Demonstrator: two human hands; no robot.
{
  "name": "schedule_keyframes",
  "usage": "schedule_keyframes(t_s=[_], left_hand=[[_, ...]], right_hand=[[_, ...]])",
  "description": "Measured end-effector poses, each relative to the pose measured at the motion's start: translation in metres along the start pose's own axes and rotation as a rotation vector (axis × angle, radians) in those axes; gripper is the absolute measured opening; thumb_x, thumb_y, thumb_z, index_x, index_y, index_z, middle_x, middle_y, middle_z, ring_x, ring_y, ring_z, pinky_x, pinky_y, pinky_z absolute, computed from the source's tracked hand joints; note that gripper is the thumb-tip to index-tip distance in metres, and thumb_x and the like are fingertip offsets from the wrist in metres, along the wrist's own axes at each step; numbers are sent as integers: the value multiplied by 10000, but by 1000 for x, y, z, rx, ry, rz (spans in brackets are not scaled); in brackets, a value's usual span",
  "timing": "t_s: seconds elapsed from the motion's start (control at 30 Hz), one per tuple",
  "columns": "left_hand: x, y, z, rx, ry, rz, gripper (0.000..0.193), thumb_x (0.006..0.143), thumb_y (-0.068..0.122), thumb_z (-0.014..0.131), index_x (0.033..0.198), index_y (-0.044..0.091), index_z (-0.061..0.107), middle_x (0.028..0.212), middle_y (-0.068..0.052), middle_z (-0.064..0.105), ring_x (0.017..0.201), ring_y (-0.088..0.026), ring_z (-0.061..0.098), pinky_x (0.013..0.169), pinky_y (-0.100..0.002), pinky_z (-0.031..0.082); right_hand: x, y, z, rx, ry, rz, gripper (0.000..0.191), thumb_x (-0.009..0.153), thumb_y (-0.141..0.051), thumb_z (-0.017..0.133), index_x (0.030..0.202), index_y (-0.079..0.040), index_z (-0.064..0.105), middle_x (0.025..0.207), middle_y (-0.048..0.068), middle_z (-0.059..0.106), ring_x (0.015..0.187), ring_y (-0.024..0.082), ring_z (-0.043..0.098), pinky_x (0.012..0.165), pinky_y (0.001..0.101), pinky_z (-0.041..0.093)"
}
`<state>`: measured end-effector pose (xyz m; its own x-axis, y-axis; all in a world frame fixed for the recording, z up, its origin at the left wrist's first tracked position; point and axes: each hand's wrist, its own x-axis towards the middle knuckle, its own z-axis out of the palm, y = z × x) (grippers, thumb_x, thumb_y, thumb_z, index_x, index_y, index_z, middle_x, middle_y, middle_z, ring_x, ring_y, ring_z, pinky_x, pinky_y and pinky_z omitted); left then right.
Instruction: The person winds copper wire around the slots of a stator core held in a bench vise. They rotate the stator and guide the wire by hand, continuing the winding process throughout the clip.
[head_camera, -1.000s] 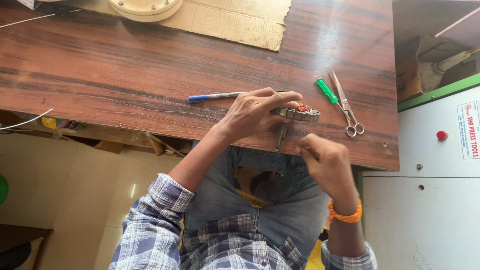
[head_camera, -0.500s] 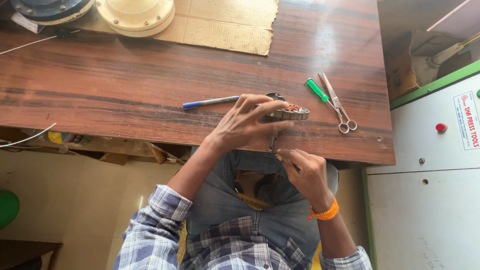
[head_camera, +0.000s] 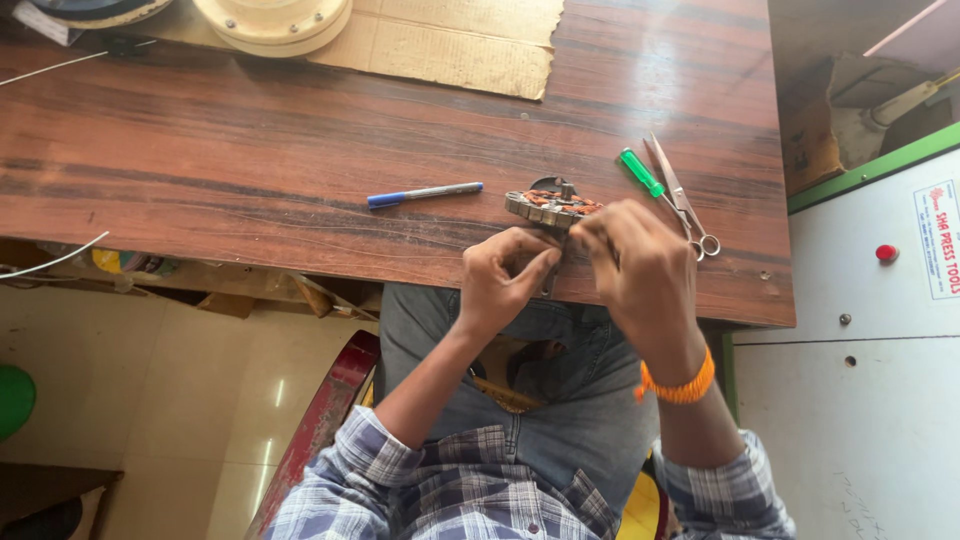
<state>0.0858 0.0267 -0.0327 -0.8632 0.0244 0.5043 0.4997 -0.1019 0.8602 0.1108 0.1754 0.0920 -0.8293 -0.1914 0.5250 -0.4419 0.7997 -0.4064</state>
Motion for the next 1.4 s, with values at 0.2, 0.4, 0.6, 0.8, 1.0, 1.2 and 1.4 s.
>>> schedule_keyframes(t_s=[0.2,0.4,0.6,0.8,1.0,1.2,1.4], left_hand=[[-3,7,5,-328,113,-480,129,953,124,745,916,4,714,706,27,677,574,-7,562,491,-183,425],[9,8,13,-99,188,-440,140,927,121,743,992,-2,758,863,-19,784,777,-52,714,690,-222,570],[12,10,17,-38,208,-410,162,929,143,745,982,-10,748,871,-65,790,801,-82,738,728,-255,580],[7,30,13,293,247,-163,110,929,128,805,968,42,749,917,-41,760,716,-124,698,671,-274,533],[62,22,-22,538,-358,700,689,909,215,792,1509,146,460,1305,-48,656,1162,-216,639,1007,-402,546],[82,7,-36,428,-553,425,834,887,161,789,1599,191,356,1259,-9,705,1103,-232,661,1023,-384,572],[89,2,-37,465,-591,427,578,902,204,786,1435,163,563,1275,-41,704,1161,-248,669,1024,-397,563]], right_hand=[[37,21,18,13,-118,49,117,943,-109,767,918,-12,707,829,136,701,707,279,675,653,408,494],[65,59,25,52,-337,324,126,913,-149,794,963,-33,789,683,106,723,563,136,619,506,330,464],[46,80,28,199,-277,412,111,910,-124,767,967,-31,790,733,44,740,584,63,635,502,269,479],[37,96,27,47,-171,425,152,884,-153,845,955,-23,808,577,54,548,560,60,465,498,296,378],[30,81,-5,245,-107,625,139,940,-163,793,981,-30,799,652,-67,537,562,23,397,460,265,280],[18,44,-38,335,-110,536,126,951,-126,800,991,-8,783,735,-41,635,626,5,453,519,216,333],[-1,19,-26,365,-160,505,106,928,-117,784,980,-23,784,770,-6,718,674,25,563,567,226,428]])
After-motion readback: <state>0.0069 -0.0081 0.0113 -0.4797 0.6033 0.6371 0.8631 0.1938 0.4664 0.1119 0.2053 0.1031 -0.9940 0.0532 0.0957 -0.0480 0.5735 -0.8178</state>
